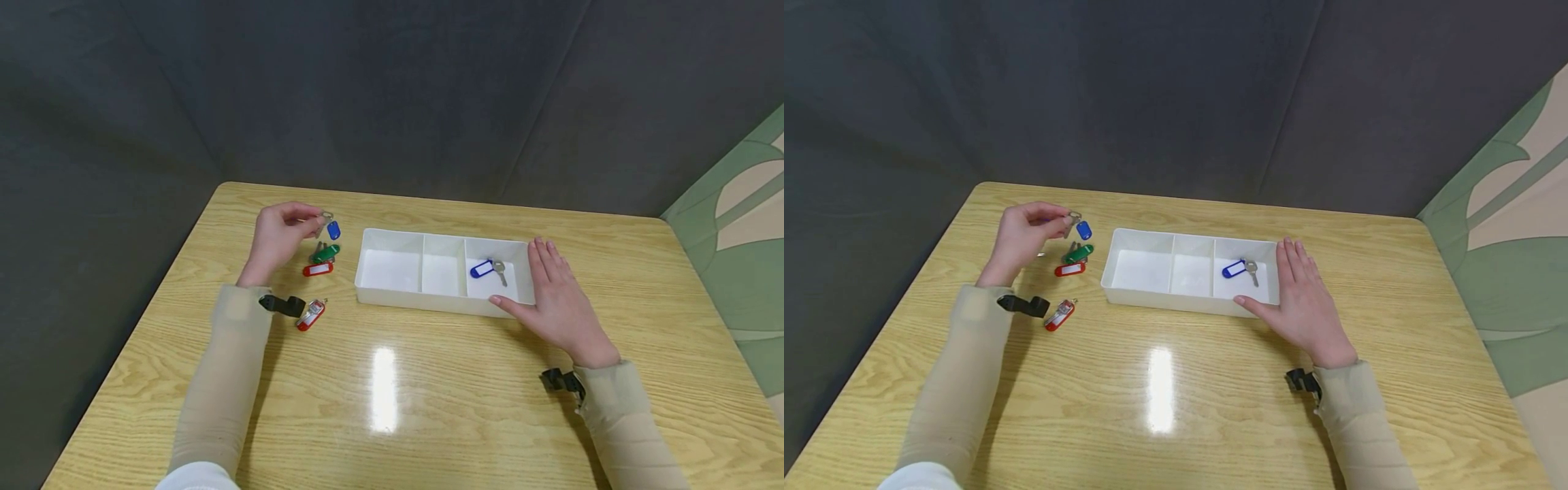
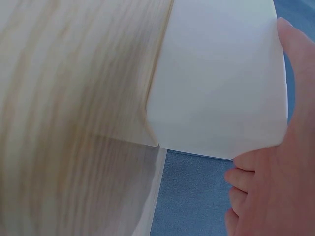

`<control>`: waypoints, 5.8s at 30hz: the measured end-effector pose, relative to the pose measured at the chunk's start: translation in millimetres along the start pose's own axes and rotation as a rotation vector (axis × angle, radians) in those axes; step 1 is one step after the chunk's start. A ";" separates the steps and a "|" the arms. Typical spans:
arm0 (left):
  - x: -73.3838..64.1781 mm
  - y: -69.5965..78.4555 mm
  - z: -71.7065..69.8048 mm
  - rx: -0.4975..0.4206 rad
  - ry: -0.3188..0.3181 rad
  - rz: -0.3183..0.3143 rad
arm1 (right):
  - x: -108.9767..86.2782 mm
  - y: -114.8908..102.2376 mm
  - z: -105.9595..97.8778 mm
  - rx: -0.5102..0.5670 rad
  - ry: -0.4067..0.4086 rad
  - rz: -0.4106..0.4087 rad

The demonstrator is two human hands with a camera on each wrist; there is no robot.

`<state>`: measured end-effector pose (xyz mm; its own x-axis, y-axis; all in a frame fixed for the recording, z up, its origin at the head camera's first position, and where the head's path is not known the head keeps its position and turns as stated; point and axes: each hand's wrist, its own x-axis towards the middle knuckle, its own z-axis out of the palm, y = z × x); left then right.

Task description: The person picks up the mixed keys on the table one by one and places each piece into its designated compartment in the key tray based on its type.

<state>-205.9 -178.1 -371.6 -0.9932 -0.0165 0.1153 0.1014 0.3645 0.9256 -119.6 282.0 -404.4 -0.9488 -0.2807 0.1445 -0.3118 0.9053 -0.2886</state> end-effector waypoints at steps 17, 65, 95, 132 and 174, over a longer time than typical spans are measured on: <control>-5.0 13.7 5.7 0.032 -0.013 0.009 | 0.2 -0.8 1.2 0.006 0.004 0.008; -33.2 28.3 24.8 -0.030 -0.051 0.142 | -1.3 0.9 1.1 0.003 0.017 -0.007; -55.3 46.4 55.0 -0.122 -0.195 0.215 | -0.8 -0.8 0.0 -0.004 0.004 0.003; -72.8 72.2 93.3 -0.140 -0.385 0.211 | -0.8 -0.5 1.3 -0.002 0.003 0.011; -53.8 77.6 152.3 -0.176 -0.482 0.304 | 0.2 0.3 1.6 0.004 0.019 -0.012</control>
<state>-153.3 -7.1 -360.8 -0.8277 0.5041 0.2464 0.3525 0.1257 0.9273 -120.0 281.8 -406.0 -0.9439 -0.2853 0.1661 -0.3233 0.9006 -0.2906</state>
